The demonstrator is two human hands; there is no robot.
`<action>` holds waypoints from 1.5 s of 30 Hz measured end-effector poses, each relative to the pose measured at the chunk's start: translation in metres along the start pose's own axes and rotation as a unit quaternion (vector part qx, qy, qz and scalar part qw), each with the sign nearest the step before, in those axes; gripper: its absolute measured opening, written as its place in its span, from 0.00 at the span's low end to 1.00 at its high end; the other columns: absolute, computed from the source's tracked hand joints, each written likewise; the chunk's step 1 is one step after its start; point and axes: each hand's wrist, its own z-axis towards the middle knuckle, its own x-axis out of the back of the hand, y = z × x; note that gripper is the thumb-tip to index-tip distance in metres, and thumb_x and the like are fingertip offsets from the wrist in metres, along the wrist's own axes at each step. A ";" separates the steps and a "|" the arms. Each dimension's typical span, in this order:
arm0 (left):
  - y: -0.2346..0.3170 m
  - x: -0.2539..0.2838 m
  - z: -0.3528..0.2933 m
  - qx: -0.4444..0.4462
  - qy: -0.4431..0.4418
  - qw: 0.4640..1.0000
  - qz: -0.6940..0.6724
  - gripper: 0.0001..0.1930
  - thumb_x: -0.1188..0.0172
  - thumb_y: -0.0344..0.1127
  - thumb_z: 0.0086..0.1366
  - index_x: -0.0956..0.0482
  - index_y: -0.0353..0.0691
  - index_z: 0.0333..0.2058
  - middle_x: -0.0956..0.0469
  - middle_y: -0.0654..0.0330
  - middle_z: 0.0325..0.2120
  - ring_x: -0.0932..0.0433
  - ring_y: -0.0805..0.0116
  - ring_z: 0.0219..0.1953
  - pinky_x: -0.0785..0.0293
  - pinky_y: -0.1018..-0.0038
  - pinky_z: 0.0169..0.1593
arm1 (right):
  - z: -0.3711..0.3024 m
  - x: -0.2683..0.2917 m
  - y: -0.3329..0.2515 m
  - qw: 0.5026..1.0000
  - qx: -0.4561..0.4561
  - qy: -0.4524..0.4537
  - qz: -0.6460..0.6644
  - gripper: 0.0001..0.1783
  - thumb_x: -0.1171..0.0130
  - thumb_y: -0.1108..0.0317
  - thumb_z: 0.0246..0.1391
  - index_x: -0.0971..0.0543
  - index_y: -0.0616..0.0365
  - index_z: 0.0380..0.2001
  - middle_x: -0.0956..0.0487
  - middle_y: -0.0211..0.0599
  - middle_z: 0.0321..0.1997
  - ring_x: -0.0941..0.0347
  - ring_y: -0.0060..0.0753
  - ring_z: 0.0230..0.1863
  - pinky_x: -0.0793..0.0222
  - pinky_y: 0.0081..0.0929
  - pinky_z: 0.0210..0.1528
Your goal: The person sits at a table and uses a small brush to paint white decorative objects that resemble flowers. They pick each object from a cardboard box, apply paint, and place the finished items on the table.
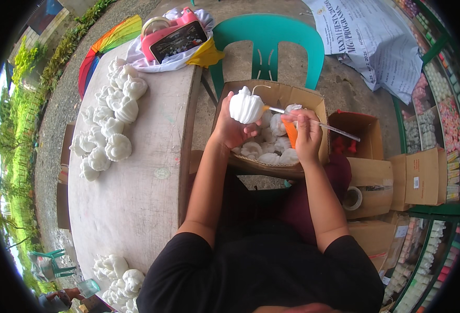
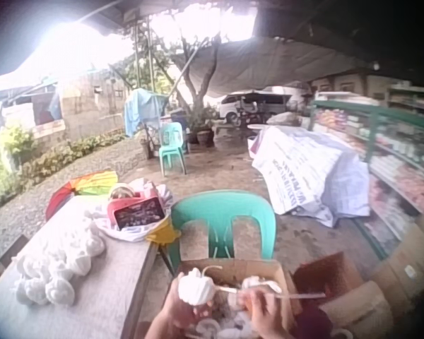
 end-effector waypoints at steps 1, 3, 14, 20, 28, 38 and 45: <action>0.000 0.001 0.000 0.001 -0.007 1.000 0.005 0.34 0.66 0.69 0.63 0.24 0.45 0.42 0.22 0.53 0.25 0.36 0.70 0.14 0.29 0.69 0.26 | 0.002 -0.001 0.000 0.999 0.012 0.026 -0.018 0.16 0.56 0.61 0.66 0.26 0.65 0.40 0.18 0.42 0.36 0.25 0.24 0.36 0.31 0.21 0.44; 0.000 -0.001 0.000 0.000 0.002 1.000 0.011 0.34 0.66 0.69 0.63 0.24 0.45 0.43 0.22 0.54 0.26 0.35 0.70 0.15 0.27 0.69 0.27 | 0.002 0.000 0.001 1.000 0.007 0.021 -0.012 0.16 0.56 0.61 0.67 0.26 0.64 0.41 0.18 0.41 0.37 0.27 0.22 0.36 0.32 0.20 0.43; -0.004 -0.003 0.001 -0.025 0.015 1.000 0.002 0.34 0.62 0.68 0.63 0.26 0.42 0.46 0.22 0.56 0.31 0.27 0.67 0.20 0.22 0.67 0.32 | 0.002 0.000 0.008 1.000 0.015 0.023 -0.010 0.16 0.55 0.61 0.66 0.27 0.64 0.41 0.19 0.40 0.34 0.24 0.24 0.35 0.30 0.21 0.42; -0.004 -0.011 -0.002 -0.045 0.038 0.998 0.029 0.33 0.55 0.66 0.62 0.28 0.40 0.49 0.22 0.55 0.37 0.21 0.63 0.31 0.21 0.65 0.36 | 0.004 0.008 0.011 0.987 -0.149 0.036 0.054 0.16 0.56 0.59 0.66 0.28 0.63 0.38 0.22 0.36 0.29 0.24 0.26 0.33 0.30 0.21 0.39; -0.014 -0.015 -0.001 -0.170 0.029 0.973 0.153 0.25 0.51 0.55 0.67 0.33 0.46 0.55 0.25 0.60 0.47 0.27 0.66 0.51 0.24 0.65 0.46 | 0.009 0.004 0.016 0.985 -0.044 0.156 0.052 0.15 0.58 0.59 0.67 0.30 0.60 0.37 0.23 0.36 0.32 0.27 0.24 0.31 0.32 0.22 0.37; -0.007 -0.019 -0.006 -0.082 0.072 0.990 0.086 0.27 0.51 0.59 0.65 0.28 0.40 0.48 0.23 0.58 0.41 0.23 0.65 0.44 0.26 0.62 0.47 | 0.000 0.000 -0.001 1.000 -0.020 0.003 0.014 0.14 0.57 0.62 0.66 0.27 0.62 0.37 0.21 0.39 0.33 0.27 0.23 0.34 0.32 0.24 0.42; -0.009 -0.026 -0.009 -0.046 0.077 0.989 0.121 0.25 0.50 0.57 0.65 0.28 0.40 0.46 0.23 0.58 0.40 0.22 0.65 0.42 0.25 0.65 0.46 | 0.002 0.005 0.003 0.999 0.015 -0.001 0.028 0.16 0.58 0.61 0.66 0.26 0.62 0.35 0.21 0.40 0.32 0.27 0.25 0.33 0.32 0.23 0.41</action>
